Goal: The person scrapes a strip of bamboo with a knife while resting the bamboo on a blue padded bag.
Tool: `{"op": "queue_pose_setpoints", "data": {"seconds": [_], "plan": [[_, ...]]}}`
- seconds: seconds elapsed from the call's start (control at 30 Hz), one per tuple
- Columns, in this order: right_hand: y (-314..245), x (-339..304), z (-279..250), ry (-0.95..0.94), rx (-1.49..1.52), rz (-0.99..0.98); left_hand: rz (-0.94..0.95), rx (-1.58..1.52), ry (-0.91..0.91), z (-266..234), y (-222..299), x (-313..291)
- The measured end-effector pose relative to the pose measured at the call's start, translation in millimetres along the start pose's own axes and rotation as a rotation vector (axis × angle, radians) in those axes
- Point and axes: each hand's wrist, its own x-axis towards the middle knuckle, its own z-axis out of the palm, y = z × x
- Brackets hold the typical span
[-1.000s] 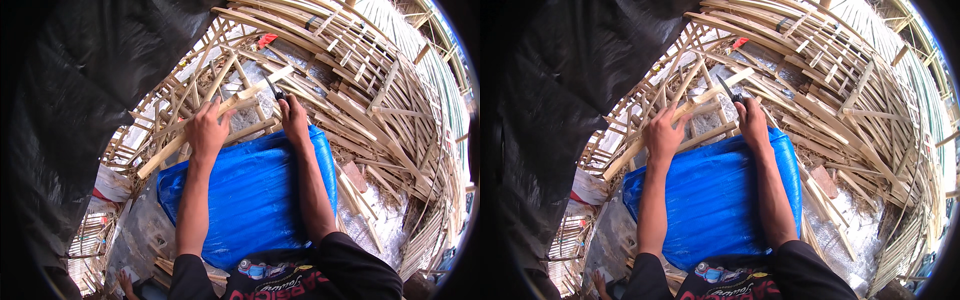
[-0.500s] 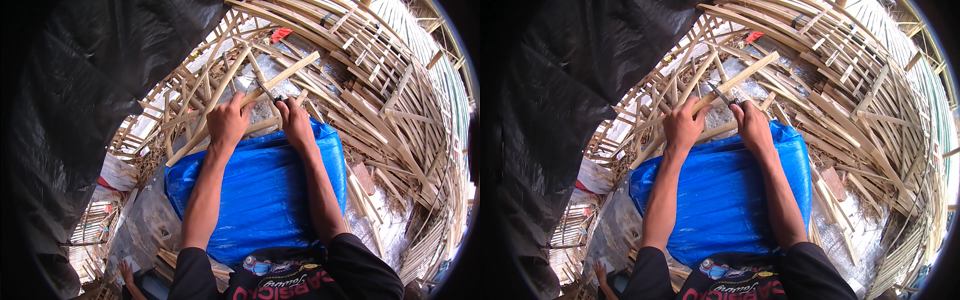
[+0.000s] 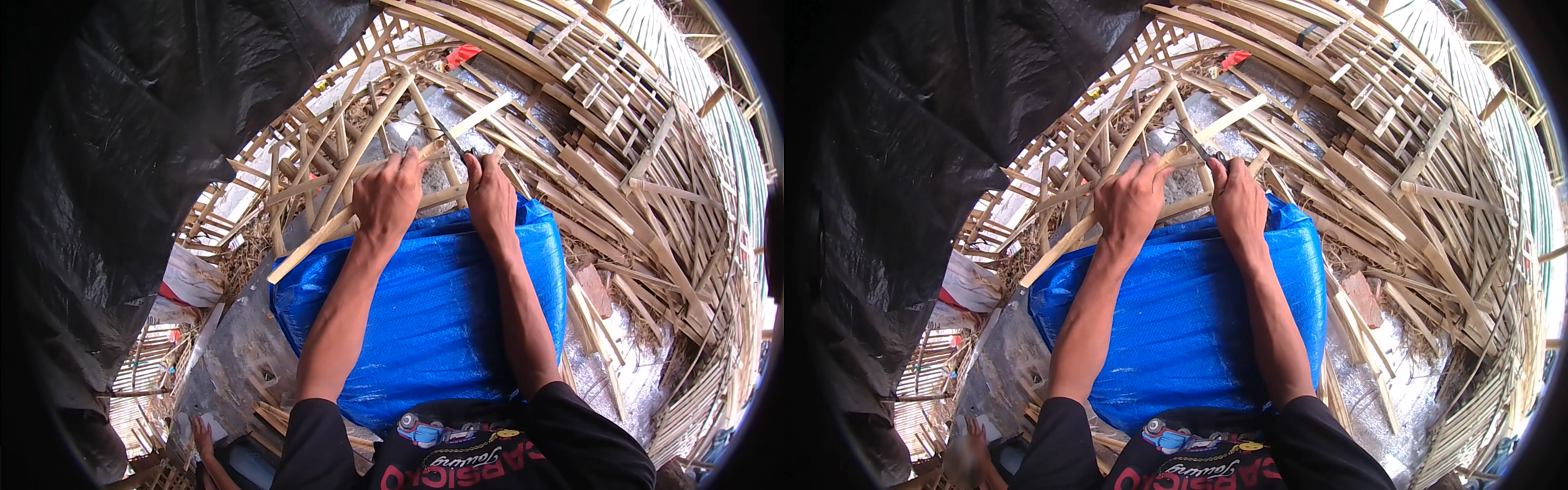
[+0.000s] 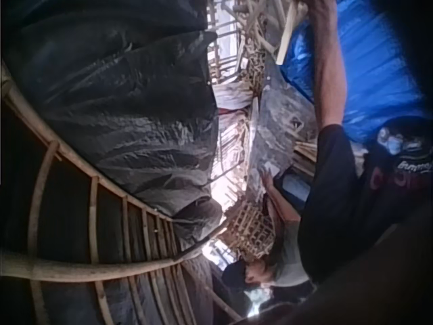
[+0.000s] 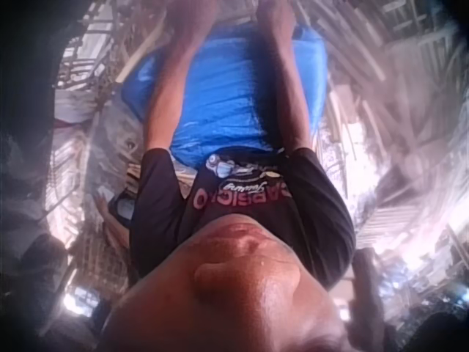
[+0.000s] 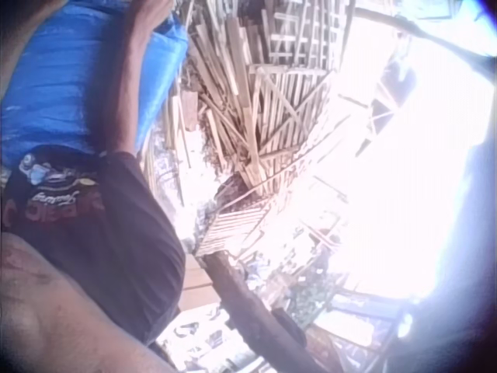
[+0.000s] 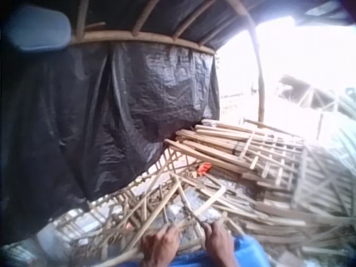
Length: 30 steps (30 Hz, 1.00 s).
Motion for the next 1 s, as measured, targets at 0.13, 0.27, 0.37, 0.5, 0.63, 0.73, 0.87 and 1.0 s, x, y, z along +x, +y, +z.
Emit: {"op": "queue_pose_setpoints", "data": {"seconds": [0.13,0.27,0.37,0.5,0.63,0.73,0.87,1.0], "plan": [[-3,-2,0,0.005,0.036,0.040,0.006,0.023,0.040,9,-1,-1],[10,5,-4,-0.099,0.170,-0.023,-0.011,-0.045,0.047,15,-7,1],[5,2,-8,-0.158,0.196,-0.043,0.012,-0.048,0.012,11,-10,0],[0,2,-6,-0.152,0.083,-0.010,0.101,-0.019,0.081,12,-13,1],[-3,0,-2,-0.092,0.008,-0.010,0.111,0.054,0.041,19,-12,-2],[-4,-1,2,-0.024,-0.048,-0.011,0.131,0.058,0.070,20,-9,-1],[0,1,3,0.053,-0.090,0.046,0.150,0.056,0.043,17,-2,-3],[1,4,6,0.061,-0.082,0.051,0.072,-0.027,0.032,16,-1,0]]}}
